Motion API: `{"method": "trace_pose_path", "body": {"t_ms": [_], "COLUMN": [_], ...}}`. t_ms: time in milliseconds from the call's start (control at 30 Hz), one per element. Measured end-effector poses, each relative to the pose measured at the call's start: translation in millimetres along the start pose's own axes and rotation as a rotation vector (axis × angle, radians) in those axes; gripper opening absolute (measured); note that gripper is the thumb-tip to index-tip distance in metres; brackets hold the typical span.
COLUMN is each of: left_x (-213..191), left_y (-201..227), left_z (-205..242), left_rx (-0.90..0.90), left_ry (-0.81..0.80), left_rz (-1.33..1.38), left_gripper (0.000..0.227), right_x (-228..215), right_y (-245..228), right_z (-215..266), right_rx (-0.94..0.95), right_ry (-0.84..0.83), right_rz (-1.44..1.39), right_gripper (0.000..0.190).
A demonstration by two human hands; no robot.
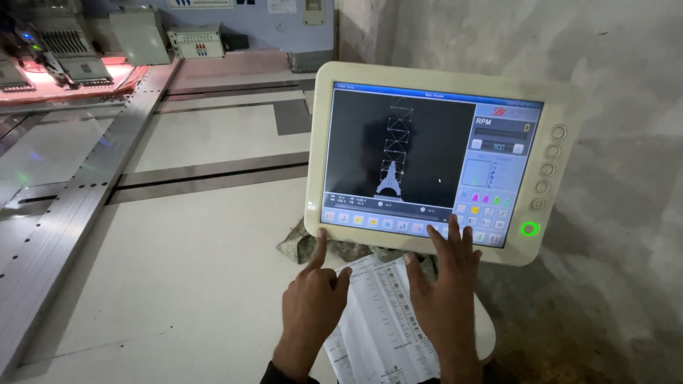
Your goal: Setting up an industrial embroidery machine by interacting with the control panel and loading thread spools onto the machine's rack.
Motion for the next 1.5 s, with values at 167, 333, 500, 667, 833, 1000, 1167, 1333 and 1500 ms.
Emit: {"method": "trace_pose_path", "body": {"t_ms": [167, 333, 500, 667, 833, 1000, 1167, 1333, 1500], "left_x": [-0.6, 0.6, -2.3, -2.9, -2.6, -2.8, -2.1, -2.4, -4.2], "left_y": [2.2, 0.1, 1.4, 0.8, -0.7, -0.5, -2.8, -2.3, 1.0], "left_z": [0.4, 0.4, 2.5, 0.8, 2.3, 1.2, 0.9, -0.1, 1.9], "left_rx": [-0.028, -0.021, -0.047, -0.014, -0.059, -0.042, -0.068, -0.071, -0.061], "left_ry": [-0.032, -0.03, -0.056, -0.023, -0.057, -0.046, -0.056, -0.054, -0.047], "left_rz": [-0.012, -0.026, -0.033, -0.051, -0.056, -0.081, -0.077, -0.079, -0.071], "left_gripper": [0.059, 0.062, 0.061, 0.061, 0.061, 0.059, 0.06, 0.059, 0.058], "right_x": [8.0, -3.4, 7.8, -0.5, -16.0, -28.6, -36.4, -51.2, -39.6], "right_y": [4.0, -18.5, -2.3, 23.5, 43.0, 50.5, 79.7, 77.5, 85.4], "right_z": [0.6, -4.1, 10.4, 12.0, 12.8, 14.9, 18.7, 15.4, 18.9], "right_rx": [0.035, 0.008, 0.537, 0.515, 0.515, 0.572, 0.509, 0.555, 0.542], "right_ry": [-0.038, -0.03, -0.32, -0.213, -0.102, -0.059, 0.093, 0.141, 0.09], "right_rz": [-0.019, -0.024, 0.074, 0.029, 0.02, -0.016, -0.043, -0.051, -0.064], "right_gripper": [0.053, 0.036, 0.043, 0.054, 0.056, 0.06, 0.069, 0.066, 0.06]}}
Point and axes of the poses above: each hand's wrist, its own z-axis away from the middle knuckle, its own x-axis out of the palm, y = z × x, the point moved 10 cm from there along -z, towards the middle knuckle, and after that the axes turned 6 degrees about -x, right-handed, at the moved point
